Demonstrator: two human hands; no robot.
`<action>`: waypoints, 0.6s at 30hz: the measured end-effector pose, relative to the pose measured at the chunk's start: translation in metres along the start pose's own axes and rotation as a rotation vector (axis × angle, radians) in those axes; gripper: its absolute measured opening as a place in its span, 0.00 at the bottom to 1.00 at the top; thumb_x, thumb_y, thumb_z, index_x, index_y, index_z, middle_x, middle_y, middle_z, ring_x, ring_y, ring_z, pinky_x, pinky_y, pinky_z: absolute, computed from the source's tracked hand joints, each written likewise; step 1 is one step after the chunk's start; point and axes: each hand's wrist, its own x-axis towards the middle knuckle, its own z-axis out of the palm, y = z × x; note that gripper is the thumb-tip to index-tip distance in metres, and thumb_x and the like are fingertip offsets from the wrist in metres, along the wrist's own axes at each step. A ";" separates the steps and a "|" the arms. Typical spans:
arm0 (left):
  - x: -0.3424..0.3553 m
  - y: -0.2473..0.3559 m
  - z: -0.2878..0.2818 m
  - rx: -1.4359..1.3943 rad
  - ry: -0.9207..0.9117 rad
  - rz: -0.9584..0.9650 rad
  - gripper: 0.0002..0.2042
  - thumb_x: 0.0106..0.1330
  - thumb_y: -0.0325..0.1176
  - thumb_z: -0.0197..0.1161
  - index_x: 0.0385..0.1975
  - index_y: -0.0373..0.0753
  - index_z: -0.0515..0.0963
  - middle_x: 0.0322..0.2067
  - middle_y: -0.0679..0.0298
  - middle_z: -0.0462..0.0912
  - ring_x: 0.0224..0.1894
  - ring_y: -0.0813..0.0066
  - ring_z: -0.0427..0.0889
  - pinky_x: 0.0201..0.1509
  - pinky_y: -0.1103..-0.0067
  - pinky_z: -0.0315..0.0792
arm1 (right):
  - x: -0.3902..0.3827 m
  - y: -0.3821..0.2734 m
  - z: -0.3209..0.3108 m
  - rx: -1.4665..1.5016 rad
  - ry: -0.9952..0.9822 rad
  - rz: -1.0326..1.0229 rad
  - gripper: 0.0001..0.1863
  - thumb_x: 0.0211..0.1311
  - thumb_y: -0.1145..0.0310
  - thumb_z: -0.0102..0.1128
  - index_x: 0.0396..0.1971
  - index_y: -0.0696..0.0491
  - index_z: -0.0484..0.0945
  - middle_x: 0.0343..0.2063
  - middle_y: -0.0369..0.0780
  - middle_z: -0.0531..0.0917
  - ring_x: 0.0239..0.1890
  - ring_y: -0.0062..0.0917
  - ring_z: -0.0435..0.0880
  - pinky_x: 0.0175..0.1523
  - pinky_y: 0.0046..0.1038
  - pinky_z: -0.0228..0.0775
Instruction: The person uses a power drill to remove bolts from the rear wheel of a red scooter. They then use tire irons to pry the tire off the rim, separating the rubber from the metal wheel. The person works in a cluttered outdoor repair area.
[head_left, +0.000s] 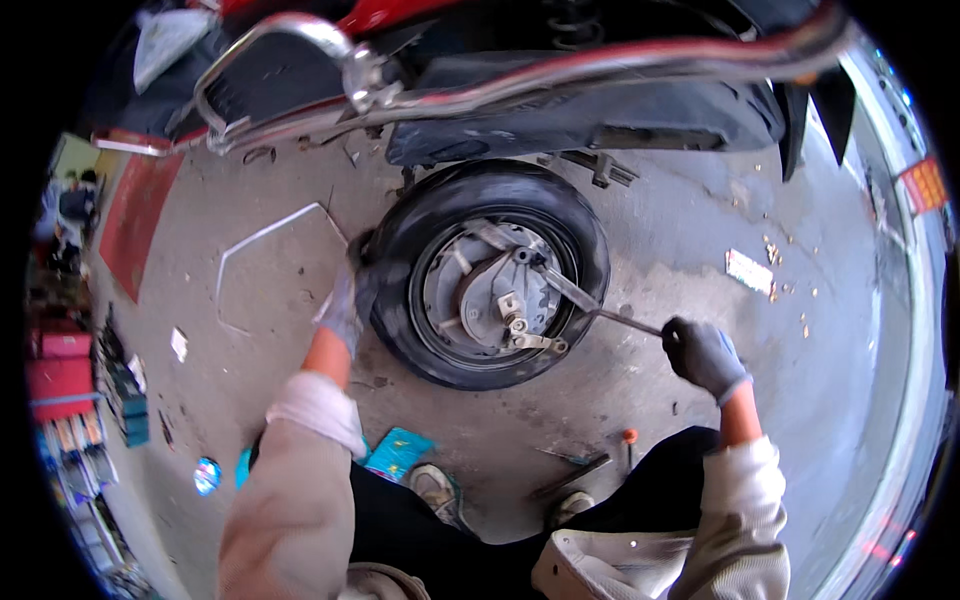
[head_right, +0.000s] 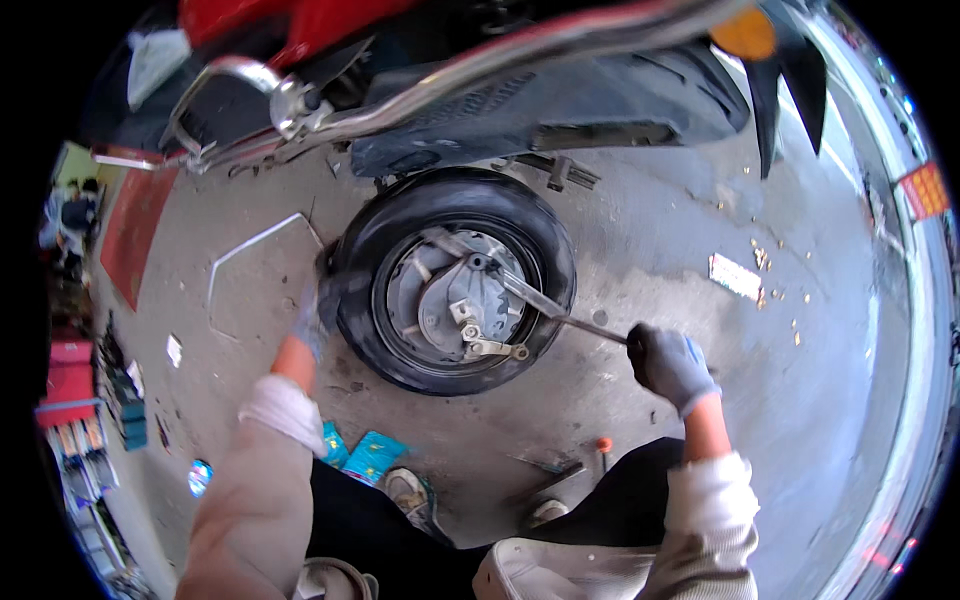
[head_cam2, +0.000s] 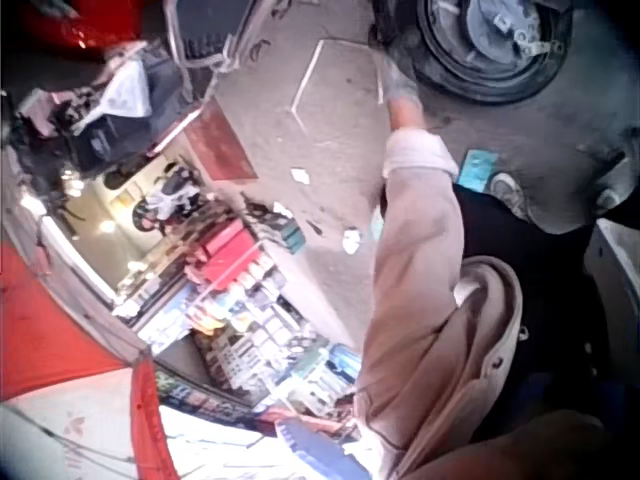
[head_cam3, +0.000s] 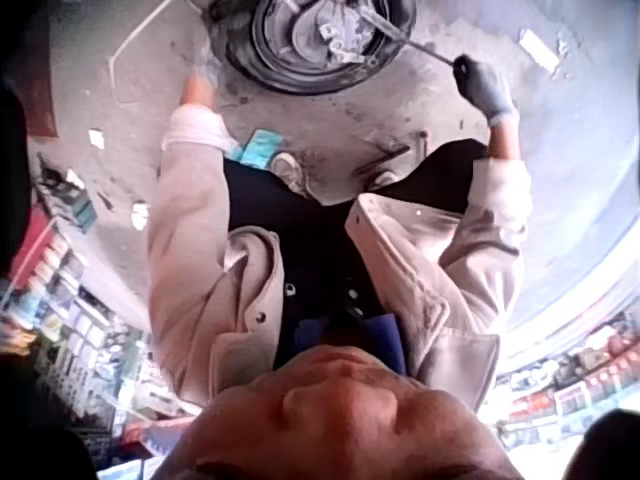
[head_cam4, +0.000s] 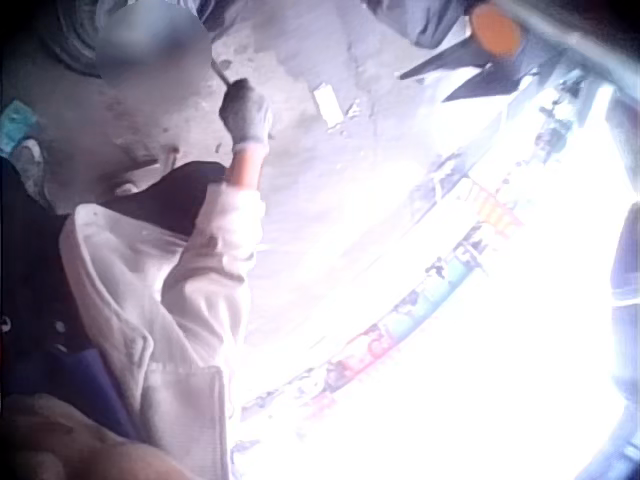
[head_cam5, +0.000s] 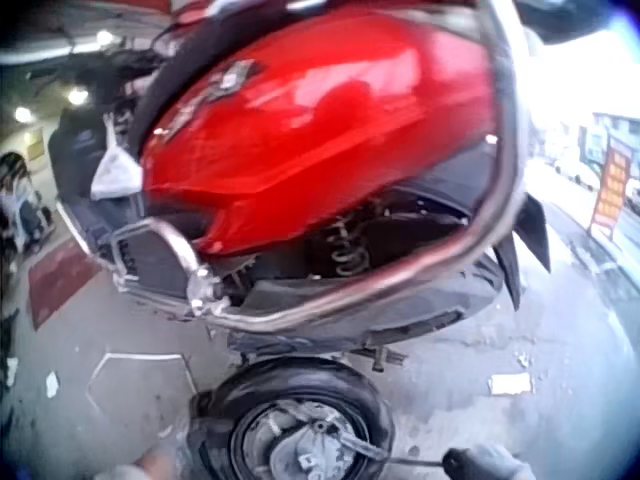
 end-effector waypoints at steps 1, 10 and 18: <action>0.005 0.019 0.010 -0.020 -0.050 -0.003 0.41 0.48 0.19 0.71 0.63 0.35 0.55 0.53 0.52 0.74 0.47 0.63 0.79 0.55 0.72 0.75 | -0.014 -0.014 -0.014 0.010 -0.005 0.004 0.07 0.59 0.69 0.55 0.36 0.51 0.78 0.19 0.50 0.77 0.24 0.46 0.78 0.29 0.40 0.68; 0.010 0.007 -0.027 0.181 -0.393 -0.178 0.34 0.51 0.24 0.72 0.60 0.36 0.65 0.56 0.63 0.74 0.55 0.73 0.73 0.63 0.77 0.66 | 0.014 -0.163 -0.097 0.061 0.037 -0.340 0.21 0.61 0.72 0.51 0.56 0.44 0.74 0.29 0.50 0.80 0.32 0.45 0.80 0.35 0.39 0.72; 0.013 -0.025 -0.020 -0.255 -0.393 -0.092 0.21 0.54 0.28 0.69 0.49 0.38 0.74 0.41 0.66 0.80 0.44 0.75 0.76 0.51 0.76 0.71 | 0.101 -0.287 -0.093 -0.520 0.027 -0.666 0.13 0.53 0.74 0.49 0.38 0.52 0.79 0.26 0.50 0.79 0.30 0.43 0.80 0.37 0.37 0.73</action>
